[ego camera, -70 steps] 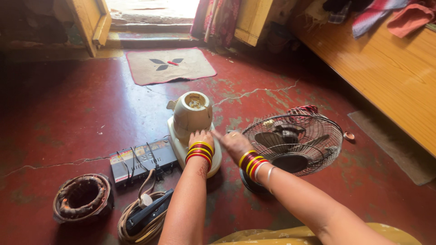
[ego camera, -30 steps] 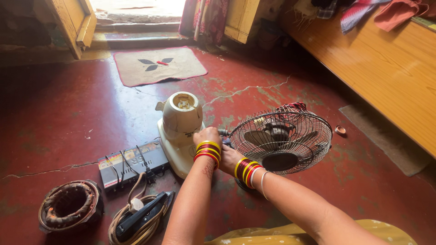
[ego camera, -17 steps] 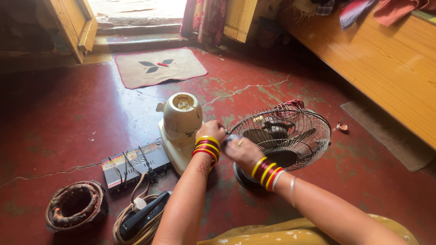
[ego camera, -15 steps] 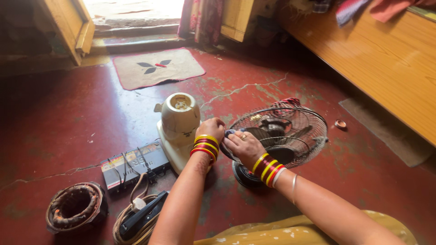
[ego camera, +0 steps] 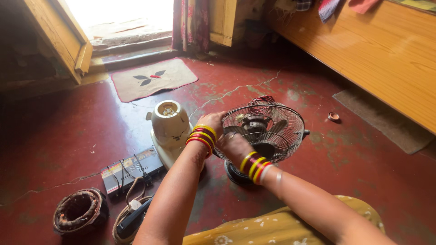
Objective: The person wipes the top of a blender with a cloth, then wipes the cage and base of a table fan. The person is sitting on the floor in a room with a red floor.
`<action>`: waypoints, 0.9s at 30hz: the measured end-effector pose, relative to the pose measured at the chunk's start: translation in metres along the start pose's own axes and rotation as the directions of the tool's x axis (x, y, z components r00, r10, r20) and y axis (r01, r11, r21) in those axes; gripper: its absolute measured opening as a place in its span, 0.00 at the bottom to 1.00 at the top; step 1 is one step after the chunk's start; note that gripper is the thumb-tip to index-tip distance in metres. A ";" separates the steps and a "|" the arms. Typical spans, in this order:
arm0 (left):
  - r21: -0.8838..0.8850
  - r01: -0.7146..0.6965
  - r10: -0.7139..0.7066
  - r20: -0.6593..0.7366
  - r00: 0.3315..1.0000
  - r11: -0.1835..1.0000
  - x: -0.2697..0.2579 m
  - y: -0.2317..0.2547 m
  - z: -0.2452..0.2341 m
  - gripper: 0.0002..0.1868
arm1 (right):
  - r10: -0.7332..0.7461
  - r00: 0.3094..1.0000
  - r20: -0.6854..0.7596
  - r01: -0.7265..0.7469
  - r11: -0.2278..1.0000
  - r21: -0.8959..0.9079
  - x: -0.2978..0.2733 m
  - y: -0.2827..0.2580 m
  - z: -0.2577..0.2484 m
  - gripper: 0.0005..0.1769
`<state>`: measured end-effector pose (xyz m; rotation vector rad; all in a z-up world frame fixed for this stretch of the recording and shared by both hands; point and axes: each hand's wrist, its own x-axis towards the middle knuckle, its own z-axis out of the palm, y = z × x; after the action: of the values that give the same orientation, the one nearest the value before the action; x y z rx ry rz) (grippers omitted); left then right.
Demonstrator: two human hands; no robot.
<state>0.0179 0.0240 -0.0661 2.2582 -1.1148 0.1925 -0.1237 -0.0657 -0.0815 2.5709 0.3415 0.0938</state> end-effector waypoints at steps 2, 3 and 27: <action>-0.003 0.212 -0.206 0.228 0.952 0.977 0.008 0.002 0.001 0.27 | 0.115 0.883 -0.454 0.042 0.946 0.322 -0.028 0.036 -0.019 0.24; 0.009 0.217 -0.214 0.219 0.952 0.976 0.011 0.004 0.001 0.26 | 0.217 0.746 -0.630 0.124 0.884 0.451 -0.040 0.048 -0.028 0.28; 0.117 0.444 -0.459 0.255 0.851 0.888 -0.006 0.065 -0.010 0.57 | 0.716 0.503 -0.484 0.062 0.529 0.846 -0.055 0.072 -0.027 0.45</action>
<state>-0.0339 0.0040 -0.0310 2.5800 -0.6744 -0.2989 -0.1649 -0.1257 -0.0202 3.2525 0.0902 1.7622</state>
